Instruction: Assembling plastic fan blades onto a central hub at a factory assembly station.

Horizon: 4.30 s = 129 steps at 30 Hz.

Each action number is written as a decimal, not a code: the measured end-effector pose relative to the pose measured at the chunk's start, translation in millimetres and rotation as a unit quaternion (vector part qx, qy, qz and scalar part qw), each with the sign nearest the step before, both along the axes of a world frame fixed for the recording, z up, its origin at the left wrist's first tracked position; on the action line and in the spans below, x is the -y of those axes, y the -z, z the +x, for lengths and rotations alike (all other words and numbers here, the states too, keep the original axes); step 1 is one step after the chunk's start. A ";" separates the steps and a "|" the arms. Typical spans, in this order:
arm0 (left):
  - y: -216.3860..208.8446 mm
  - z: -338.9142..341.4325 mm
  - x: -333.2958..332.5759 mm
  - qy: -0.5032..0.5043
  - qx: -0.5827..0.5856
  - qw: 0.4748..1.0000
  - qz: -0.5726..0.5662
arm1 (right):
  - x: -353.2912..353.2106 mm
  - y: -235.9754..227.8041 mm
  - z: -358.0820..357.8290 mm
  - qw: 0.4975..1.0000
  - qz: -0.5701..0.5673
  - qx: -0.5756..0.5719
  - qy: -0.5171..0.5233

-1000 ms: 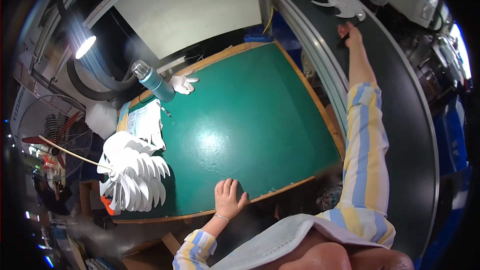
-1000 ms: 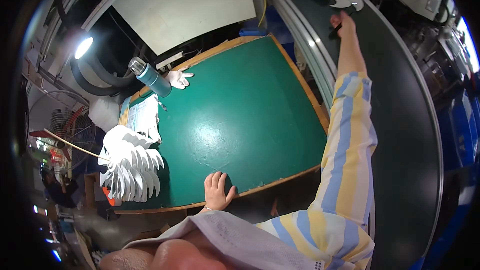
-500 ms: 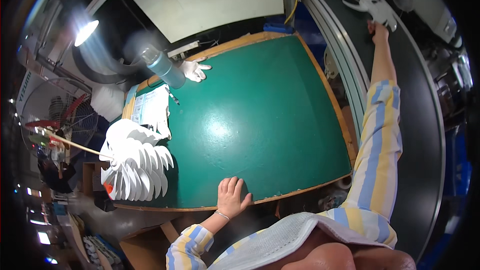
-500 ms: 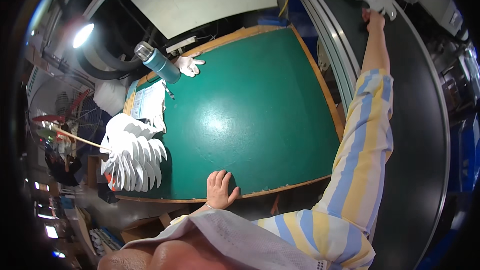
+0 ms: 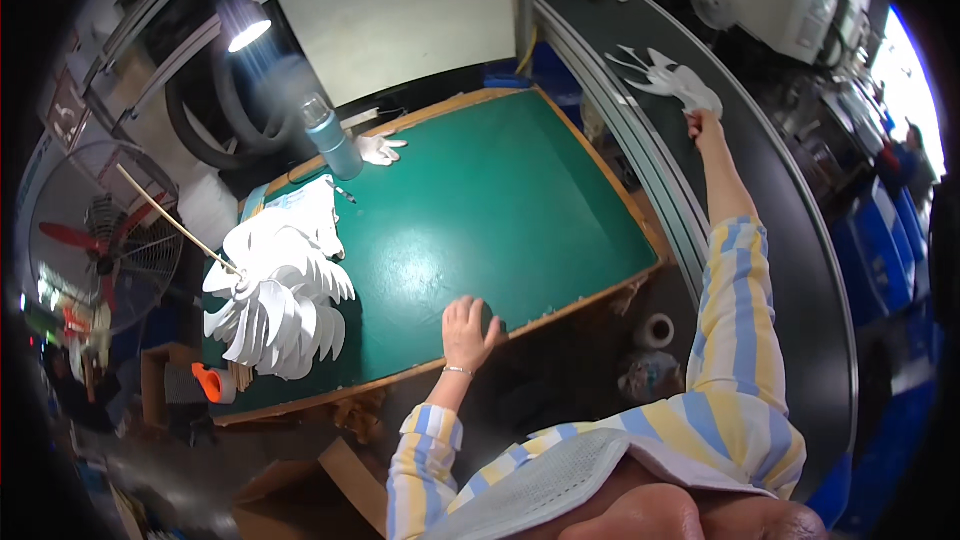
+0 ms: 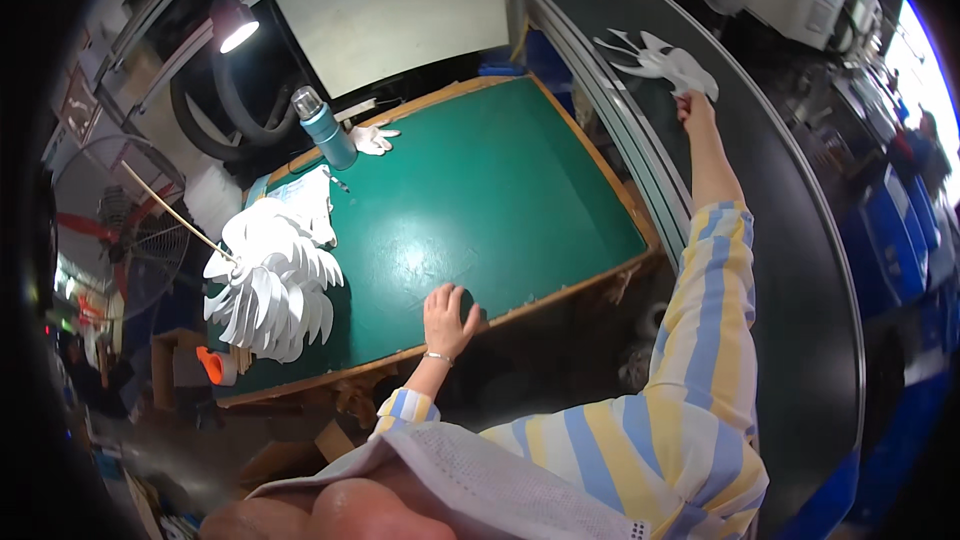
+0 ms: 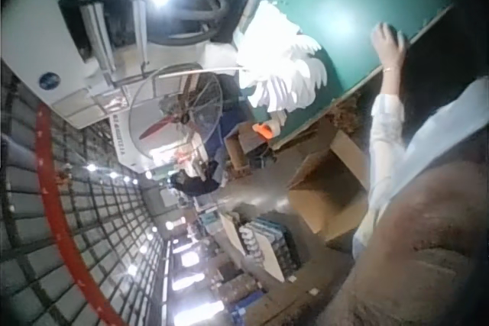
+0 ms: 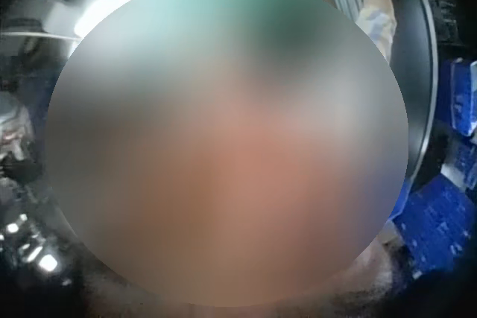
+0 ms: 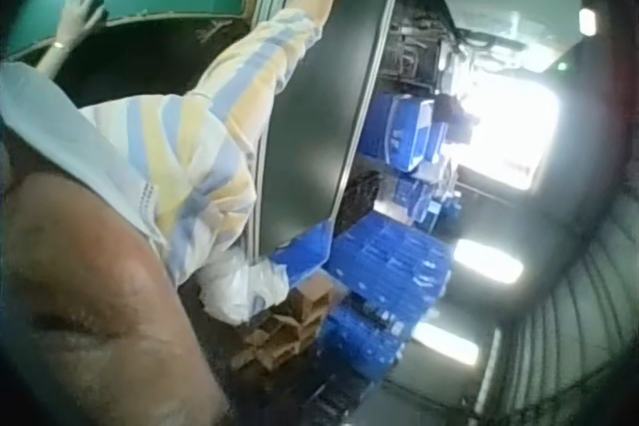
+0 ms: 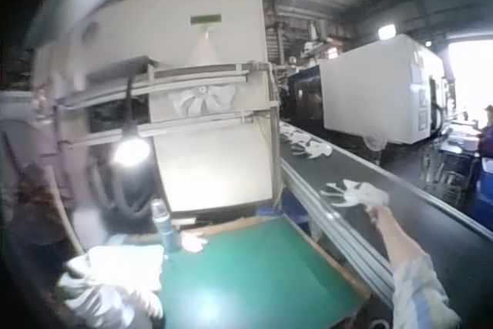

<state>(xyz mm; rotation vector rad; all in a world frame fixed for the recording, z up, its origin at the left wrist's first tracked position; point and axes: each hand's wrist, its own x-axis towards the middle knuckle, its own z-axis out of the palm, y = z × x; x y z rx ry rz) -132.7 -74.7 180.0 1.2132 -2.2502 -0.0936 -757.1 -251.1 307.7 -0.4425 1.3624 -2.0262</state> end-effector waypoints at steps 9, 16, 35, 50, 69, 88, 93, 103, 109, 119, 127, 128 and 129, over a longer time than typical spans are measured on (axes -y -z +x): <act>-42.1 87.9 -27.3 -0.166 -0.272 0.941 -0.111 | -143.8 -12.4 241.1 0.977 0.068 -0.034 -0.199; -97.3 81.6 -12.9 -0.185 -0.246 0.944 -0.120 | -222.4 77.8 416.3 0.919 0.172 0.003 -0.355; -33.1 82.5 -53.6 -0.140 0.024 0.983 0.116 | -209.4 73.8 398.2 0.699 0.011 -0.595 -0.396; -35.2 80.3 -52.1 -0.138 0.039 0.981 0.129 | -188.9 76.8 463.6 0.623 -0.028 -0.630 -0.462; -25.8 79.0 -38.5 -0.187 -0.007 0.973 0.132 | -181.1 72.3 481.4 0.622 -0.051 -0.643 -0.445; -21.6 66.5 -25.5 -0.243 0.029 0.966 0.089 | -174.3 79.0 483.2 0.585 -0.080 -0.661 -0.463; -21.2 65.3 -25.0 -0.246 0.021 0.965 0.091 | -174.6 78.7 482.9 0.579 -0.076 -0.664 -0.467; -20.6 64.5 -24.0 -0.252 0.007 0.964 0.082 | -177.6 74.4 488.7 0.563 -0.073 -0.700 -0.434; -23.0 64.4 -25.1 -0.250 0.001 0.964 0.085 | -181.3 74.9 485.2 0.569 -0.070 -0.721 -0.389; -30.7 75.1 -27.6 -0.158 0.015 0.981 0.111 | -183.0 74.8 471.9 0.598 -0.047 -0.680 -0.422; -23.7 69.7 -20.2 -0.208 0.034 0.973 0.091 | -184.6 74.3 483.6 0.575 -0.060 -0.682 -0.449; -22.7 69.9 -20.2 -0.209 0.036 0.973 0.087 | -184.3 74.0 484.3 0.575 -0.060 -0.681 -0.449; -22.4 70.3 -19.7 -0.210 0.038 0.974 0.082 | -183.8 73.2 485.0 0.575 -0.059 -0.684 -0.446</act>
